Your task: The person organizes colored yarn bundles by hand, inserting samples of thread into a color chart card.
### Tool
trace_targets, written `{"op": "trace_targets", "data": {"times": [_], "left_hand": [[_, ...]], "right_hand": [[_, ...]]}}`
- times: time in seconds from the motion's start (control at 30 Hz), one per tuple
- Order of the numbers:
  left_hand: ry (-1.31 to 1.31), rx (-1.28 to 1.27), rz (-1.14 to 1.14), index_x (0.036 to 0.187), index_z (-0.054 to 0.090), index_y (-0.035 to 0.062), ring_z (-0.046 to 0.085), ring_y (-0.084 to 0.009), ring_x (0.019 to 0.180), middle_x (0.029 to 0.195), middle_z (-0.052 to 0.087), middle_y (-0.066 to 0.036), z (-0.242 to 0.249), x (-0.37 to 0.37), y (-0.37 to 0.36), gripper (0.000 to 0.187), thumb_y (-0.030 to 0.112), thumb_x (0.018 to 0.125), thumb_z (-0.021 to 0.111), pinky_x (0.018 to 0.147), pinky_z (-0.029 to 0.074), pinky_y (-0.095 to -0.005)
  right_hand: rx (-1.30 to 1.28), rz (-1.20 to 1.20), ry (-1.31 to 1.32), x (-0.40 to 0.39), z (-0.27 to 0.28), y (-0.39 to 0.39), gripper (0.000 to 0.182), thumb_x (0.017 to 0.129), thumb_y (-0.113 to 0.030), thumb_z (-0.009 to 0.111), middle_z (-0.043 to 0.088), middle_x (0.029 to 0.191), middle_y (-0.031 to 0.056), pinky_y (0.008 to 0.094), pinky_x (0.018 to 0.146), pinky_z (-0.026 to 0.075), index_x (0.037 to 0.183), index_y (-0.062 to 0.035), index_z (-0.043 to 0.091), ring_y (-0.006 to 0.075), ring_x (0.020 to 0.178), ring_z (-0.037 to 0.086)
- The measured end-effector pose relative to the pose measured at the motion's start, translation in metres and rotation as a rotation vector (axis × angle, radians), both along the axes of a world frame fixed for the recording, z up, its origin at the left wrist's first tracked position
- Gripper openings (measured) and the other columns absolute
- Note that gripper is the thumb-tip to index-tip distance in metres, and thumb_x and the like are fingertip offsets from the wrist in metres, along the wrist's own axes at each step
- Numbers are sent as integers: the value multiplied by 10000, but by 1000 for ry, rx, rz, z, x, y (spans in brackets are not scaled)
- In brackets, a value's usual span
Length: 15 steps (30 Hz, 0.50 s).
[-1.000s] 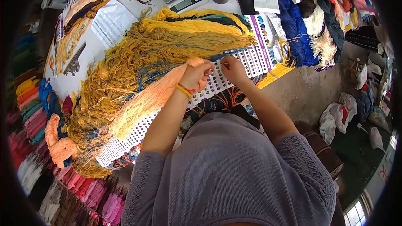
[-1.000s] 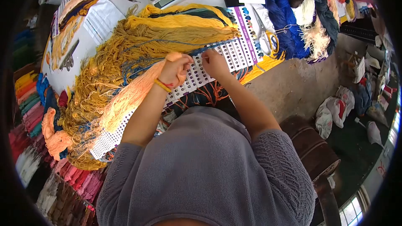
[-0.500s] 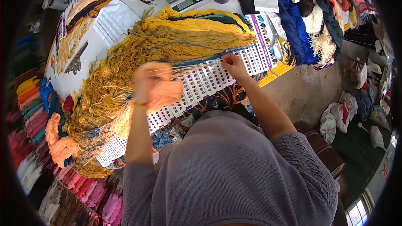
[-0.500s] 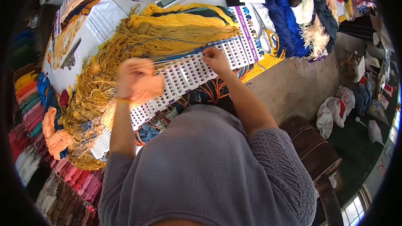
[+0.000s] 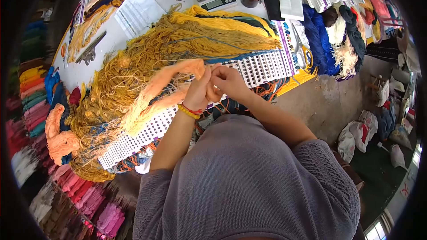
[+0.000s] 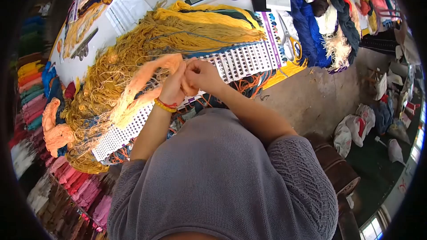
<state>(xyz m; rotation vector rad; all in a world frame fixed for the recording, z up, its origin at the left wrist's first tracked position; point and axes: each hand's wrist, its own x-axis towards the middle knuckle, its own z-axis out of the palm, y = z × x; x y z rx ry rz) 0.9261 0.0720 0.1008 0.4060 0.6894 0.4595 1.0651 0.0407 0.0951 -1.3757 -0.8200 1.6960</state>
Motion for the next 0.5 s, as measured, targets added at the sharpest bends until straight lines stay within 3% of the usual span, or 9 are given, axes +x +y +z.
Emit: {"op": "trace_targets", "data": {"times": [0.03, 0.13, 0.23, 0.27, 0.37, 0.43, 0.5], "left_hand": [[37, -44, 37, 1238, 372, 51, 482, -126, 927, 1103, 473, -47, 3, 3, -1, 512, 430, 894, 338, 738, 474, -322], [18, -96, 127, 1202, 411, 30, 535, -142, 789, 1043, 509, -47, 26, -3, -4, 454, 366, 899, 382, 679, 494, -326], [27, -20, 113, 1152, 461, 14, 533, -139, 849, 1041, 509, -60, 21, -16, -6, 374, 276, 885, 453, 628, 505, -298], [104, 31, 197, 1073, 512, -7, 540, -137, 837, 955, 541, -66, 20, -15, -12, 286, 181, 858, 506, 591, 507, -269], [241, 119, 360, 993, 541, -16, 546, -131, 803, 855, 562, -58, 10, -17, -21, 214, 133, 841, 522, 585, 503, -245], [177, 119, 343, 878, 558, 3, 555, -141, 775, 807, 565, -65, -7, -36, -17, 200, 185, 861, 477, 671, 487, -260], [116, 283, 391, 856, 551, 15, 548, -165, 773, 817, 556, -58, -12, -61, -8, 284, 271, 878, 431, 740, 456, -295]], "right_hand": [[31, -44, 32, 0, 1, -1, 136, 777, -117, 564, 564, 685, 31, 209, 562, 424, 753, 16, 561, 80, 612, 513], [146, -82, 62, -3, -2, -2, 124, 789, -100, 551, 560, 692, 21, 203, 565, 421, 750, 18, 556, 65, 622, 503], [176, -76, 79, -13, -8, -6, 129, 789, -106, 557, 568, 707, 24, 201, 570, 417, 762, 19, 556, 61, 632, 503], [174, -50, 41, -15, -10, -9, 130, 793, -110, 553, 569, 710, 26, 202, 569, 417, 762, 17, 554, 57, 642, 506], [131, -33, 35, -24, -8, -17, 108, 791, -101, 548, 577, 760, 32, 206, 544, 407, 776, 6, 547, 54, 625, 502], [48, -190, 169, -22, -4, -21, 86, 793, -93, 523, 580, 807, 45, 207, 513, 394, 790, -11, 547, 76, 594, 493], [-160, -368, 812, -5, 22, -12, 123, 779, -155, 491, 571, 819, 57, 254, 564, 363, 814, -53, 550, 112, 576, 440]]}}
